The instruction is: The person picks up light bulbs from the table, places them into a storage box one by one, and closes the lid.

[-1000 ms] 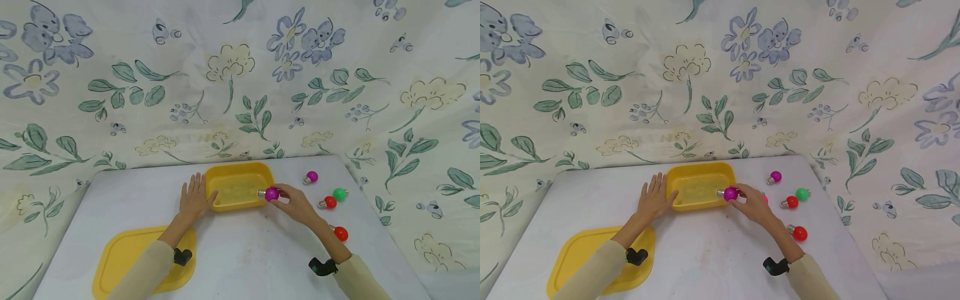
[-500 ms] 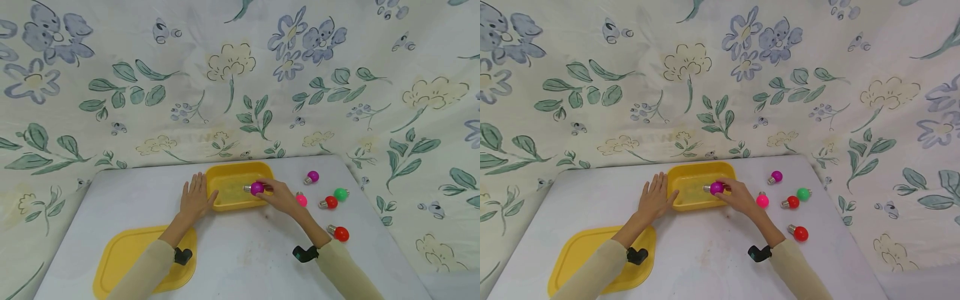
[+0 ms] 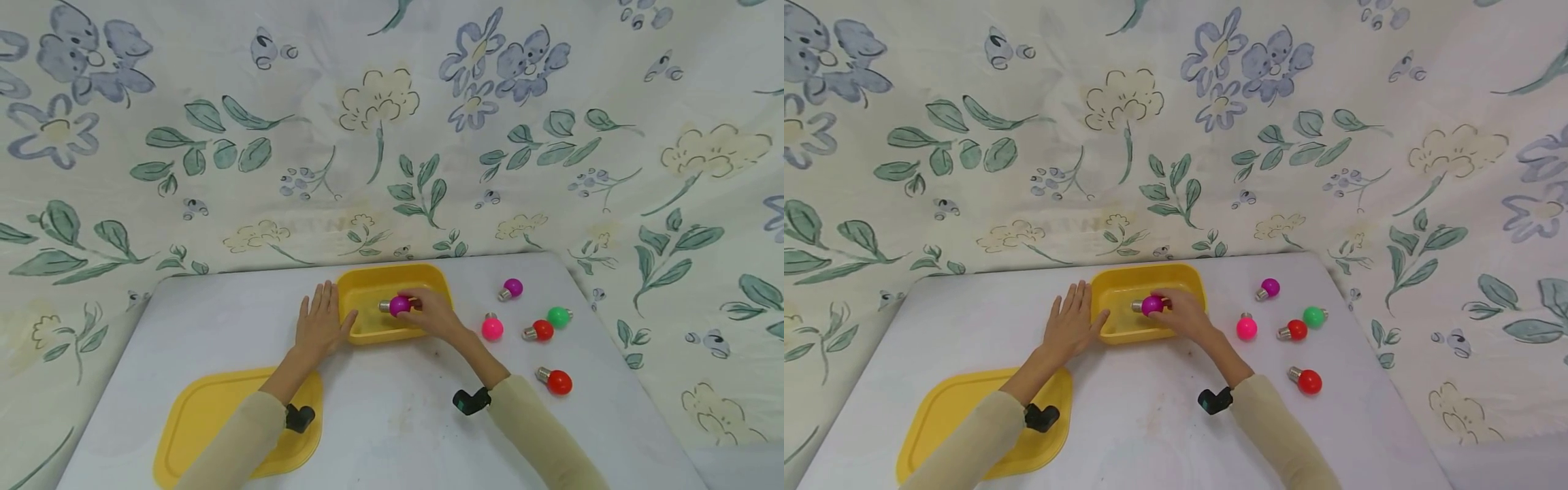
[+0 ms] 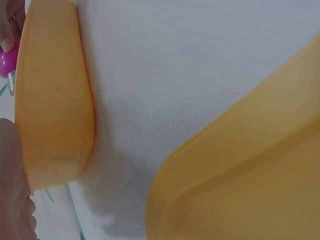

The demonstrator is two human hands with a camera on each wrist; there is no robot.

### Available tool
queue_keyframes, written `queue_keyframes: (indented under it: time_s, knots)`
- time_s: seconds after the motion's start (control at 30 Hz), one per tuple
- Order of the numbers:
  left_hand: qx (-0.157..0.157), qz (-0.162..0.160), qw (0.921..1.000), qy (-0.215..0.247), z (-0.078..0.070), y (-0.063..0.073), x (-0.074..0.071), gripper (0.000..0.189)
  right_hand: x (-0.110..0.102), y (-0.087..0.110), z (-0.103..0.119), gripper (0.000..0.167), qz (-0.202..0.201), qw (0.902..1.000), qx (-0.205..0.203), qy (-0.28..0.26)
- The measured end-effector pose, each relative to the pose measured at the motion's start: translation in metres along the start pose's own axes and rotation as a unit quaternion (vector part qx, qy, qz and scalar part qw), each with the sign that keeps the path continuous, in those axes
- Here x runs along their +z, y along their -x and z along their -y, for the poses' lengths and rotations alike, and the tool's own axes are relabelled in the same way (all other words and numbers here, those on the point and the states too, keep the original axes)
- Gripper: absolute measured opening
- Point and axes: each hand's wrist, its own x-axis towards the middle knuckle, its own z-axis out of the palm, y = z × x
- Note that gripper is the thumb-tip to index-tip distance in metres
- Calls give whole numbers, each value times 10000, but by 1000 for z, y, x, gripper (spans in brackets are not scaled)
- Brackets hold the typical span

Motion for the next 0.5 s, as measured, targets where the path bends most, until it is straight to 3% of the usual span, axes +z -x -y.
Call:
queue_keyframes:
  time_s: [0.5]
  knots:
    - [-1, -17, 10000, 25, 0, 2, -2, 79, 21, -20, 4, 42, 310, 9965, -16, 781]
